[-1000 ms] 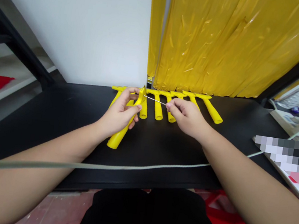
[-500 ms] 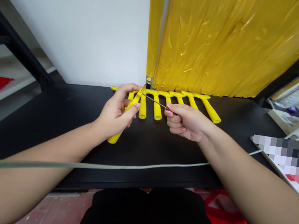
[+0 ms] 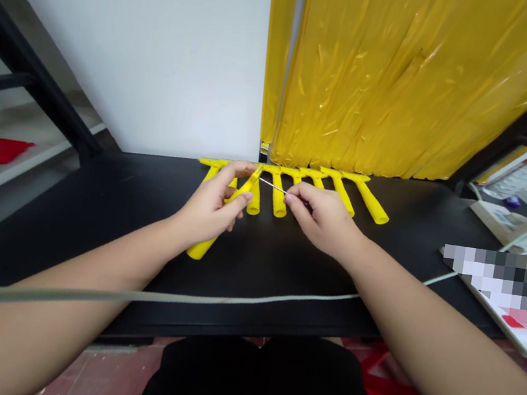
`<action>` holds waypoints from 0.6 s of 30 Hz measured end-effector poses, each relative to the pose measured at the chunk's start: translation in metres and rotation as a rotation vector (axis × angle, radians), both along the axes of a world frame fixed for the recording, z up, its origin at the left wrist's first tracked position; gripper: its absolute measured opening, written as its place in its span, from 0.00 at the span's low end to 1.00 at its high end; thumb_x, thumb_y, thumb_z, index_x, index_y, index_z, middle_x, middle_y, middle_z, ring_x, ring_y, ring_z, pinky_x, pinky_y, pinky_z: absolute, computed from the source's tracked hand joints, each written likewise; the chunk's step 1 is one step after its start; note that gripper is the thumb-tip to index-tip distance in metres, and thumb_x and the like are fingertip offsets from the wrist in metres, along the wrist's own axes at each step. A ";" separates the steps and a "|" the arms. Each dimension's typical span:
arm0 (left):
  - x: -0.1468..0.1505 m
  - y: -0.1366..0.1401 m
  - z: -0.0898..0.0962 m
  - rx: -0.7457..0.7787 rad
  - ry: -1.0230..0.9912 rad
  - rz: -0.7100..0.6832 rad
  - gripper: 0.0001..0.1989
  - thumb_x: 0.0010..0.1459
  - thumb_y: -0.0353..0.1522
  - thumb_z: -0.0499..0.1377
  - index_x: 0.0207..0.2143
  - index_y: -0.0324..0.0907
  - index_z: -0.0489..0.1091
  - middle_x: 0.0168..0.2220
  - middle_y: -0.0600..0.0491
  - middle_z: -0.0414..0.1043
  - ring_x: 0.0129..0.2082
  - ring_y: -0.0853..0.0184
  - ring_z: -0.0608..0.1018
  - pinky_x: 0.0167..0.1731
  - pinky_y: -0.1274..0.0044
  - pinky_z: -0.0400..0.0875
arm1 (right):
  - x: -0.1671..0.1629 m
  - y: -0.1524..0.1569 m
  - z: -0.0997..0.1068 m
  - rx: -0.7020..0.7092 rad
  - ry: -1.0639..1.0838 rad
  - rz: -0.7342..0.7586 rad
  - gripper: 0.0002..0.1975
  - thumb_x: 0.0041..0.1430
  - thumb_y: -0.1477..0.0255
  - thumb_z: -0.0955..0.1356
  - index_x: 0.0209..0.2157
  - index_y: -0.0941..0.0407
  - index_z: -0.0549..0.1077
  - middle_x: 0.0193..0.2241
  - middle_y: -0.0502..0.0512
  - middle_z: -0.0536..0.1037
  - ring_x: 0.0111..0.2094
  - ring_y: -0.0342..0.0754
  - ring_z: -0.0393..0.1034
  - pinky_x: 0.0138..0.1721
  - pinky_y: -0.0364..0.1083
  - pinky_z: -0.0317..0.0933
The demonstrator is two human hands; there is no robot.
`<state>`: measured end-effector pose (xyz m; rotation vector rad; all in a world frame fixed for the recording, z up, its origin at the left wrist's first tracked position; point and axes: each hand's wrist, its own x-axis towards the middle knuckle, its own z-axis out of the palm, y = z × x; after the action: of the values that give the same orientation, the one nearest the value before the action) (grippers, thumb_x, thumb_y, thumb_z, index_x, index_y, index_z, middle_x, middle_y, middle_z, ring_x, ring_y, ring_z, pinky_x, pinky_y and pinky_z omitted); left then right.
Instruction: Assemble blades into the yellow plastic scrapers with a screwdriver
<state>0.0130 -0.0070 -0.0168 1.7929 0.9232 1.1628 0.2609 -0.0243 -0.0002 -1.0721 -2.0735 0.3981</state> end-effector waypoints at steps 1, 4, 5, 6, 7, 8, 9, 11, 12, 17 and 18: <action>0.000 -0.001 -0.001 -0.002 0.018 -0.011 0.25 0.63 0.31 0.64 0.62 0.52 0.68 0.62 0.45 0.68 0.25 0.74 0.77 0.13 0.84 0.71 | -0.001 -0.002 0.000 0.034 -0.033 -0.015 0.12 0.73 0.67 0.64 0.33 0.54 0.70 0.27 0.50 0.72 0.28 0.46 0.62 0.34 0.47 0.54; 0.000 -0.002 -0.003 0.001 0.051 -0.014 0.24 0.66 0.33 0.63 0.63 0.53 0.68 0.58 0.46 0.71 0.25 0.72 0.78 0.14 0.82 0.72 | -0.005 -0.005 0.000 0.015 -0.014 -0.039 0.13 0.73 0.67 0.64 0.33 0.54 0.72 0.25 0.50 0.72 0.27 0.46 0.63 0.34 0.47 0.54; -0.001 -0.002 -0.004 0.004 0.055 -0.006 0.23 0.66 0.33 0.63 0.62 0.54 0.68 0.53 0.47 0.73 0.25 0.71 0.77 0.14 0.81 0.72 | -0.006 -0.006 0.000 -0.025 0.026 -0.031 0.13 0.73 0.66 0.64 0.33 0.54 0.73 0.25 0.50 0.72 0.27 0.46 0.63 0.33 0.47 0.54; -0.002 -0.002 -0.004 0.007 0.058 0.000 0.23 0.66 0.33 0.64 0.62 0.53 0.68 0.47 0.49 0.75 0.23 0.71 0.77 0.15 0.81 0.72 | -0.007 -0.006 -0.001 -0.078 0.080 -0.014 0.14 0.73 0.66 0.64 0.33 0.54 0.74 0.26 0.50 0.73 0.27 0.45 0.63 0.33 0.47 0.54; -0.003 -0.002 -0.005 0.011 0.058 0.004 0.23 0.66 0.33 0.64 0.62 0.53 0.69 0.40 0.51 0.74 0.22 0.71 0.76 0.15 0.81 0.71 | -0.008 -0.006 -0.002 -0.141 0.145 0.009 0.14 0.72 0.65 0.64 0.32 0.54 0.74 0.25 0.50 0.72 0.27 0.45 0.63 0.32 0.46 0.55; -0.004 -0.002 -0.005 0.018 0.056 0.006 0.23 0.66 0.33 0.65 0.62 0.53 0.69 0.35 0.53 0.73 0.20 0.70 0.75 0.15 0.81 0.70 | -0.009 -0.006 -0.003 -0.211 0.215 0.036 0.14 0.72 0.64 0.65 0.32 0.54 0.74 0.24 0.49 0.71 0.26 0.44 0.61 0.30 0.46 0.54; -0.005 -0.002 -0.005 0.027 0.056 0.005 0.23 0.66 0.33 0.65 0.62 0.53 0.69 0.32 0.55 0.72 0.19 0.70 0.74 0.15 0.81 0.70 | -0.010 -0.006 -0.004 -0.289 0.282 0.064 0.14 0.71 0.63 0.66 0.32 0.54 0.74 0.23 0.48 0.68 0.24 0.44 0.59 0.28 0.45 0.53; -0.006 -0.002 -0.005 0.052 0.064 -0.002 0.23 0.66 0.32 0.65 0.62 0.52 0.69 0.30 0.55 0.71 0.19 0.69 0.74 0.15 0.81 0.69 | -0.012 -0.006 -0.005 -0.458 0.410 0.118 0.14 0.69 0.60 0.67 0.32 0.54 0.73 0.19 0.44 0.61 0.20 0.41 0.52 0.22 0.43 0.48; -0.007 -0.001 -0.004 0.067 0.074 -0.005 0.23 0.66 0.32 0.65 0.62 0.52 0.69 0.30 0.55 0.71 0.19 0.69 0.75 0.15 0.81 0.69 | -0.012 -0.007 -0.005 -0.537 0.466 0.139 0.14 0.69 0.60 0.68 0.32 0.53 0.72 0.18 0.41 0.57 0.18 0.40 0.47 0.20 0.43 0.45; -0.008 -0.001 -0.001 0.146 0.154 -0.030 0.24 0.69 0.32 0.62 0.65 0.50 0.66 0.31 0.55 0.71 0.21 0.71 0.74 0.17 0.83 0.70 | -0.012 -0.005 -0.004 -0.715 0.574 0.199 0.12 0.68 0.62 0.67 0.31 0.53 0.70 0.16 0.38 0.51 0.17 0.39 0.39 0.19 0.41 0.38; -0.008 -0.001 -0.001 0.161 0.159 -0.035 0.25 0.68 0.31 0.62 0.65 0.51 0.65 0.36 0.53 0.73 0.23 0.72 0.76 0.18 0.84 0.71 | -0.012 -0.003 -0.005 -0.683 0.543 0.203 0.12 0.69 0.62 0.67 0.32 0.53 0.70 0.17 0.38 0.52 0.17 0.39 0.40 0.19 0.42 0.39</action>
<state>0.0053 -0.0082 -0.0175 2.0476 0.9059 1.1112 0.2492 -0.0269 -0.0048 -0.9670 -1.5726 1.4051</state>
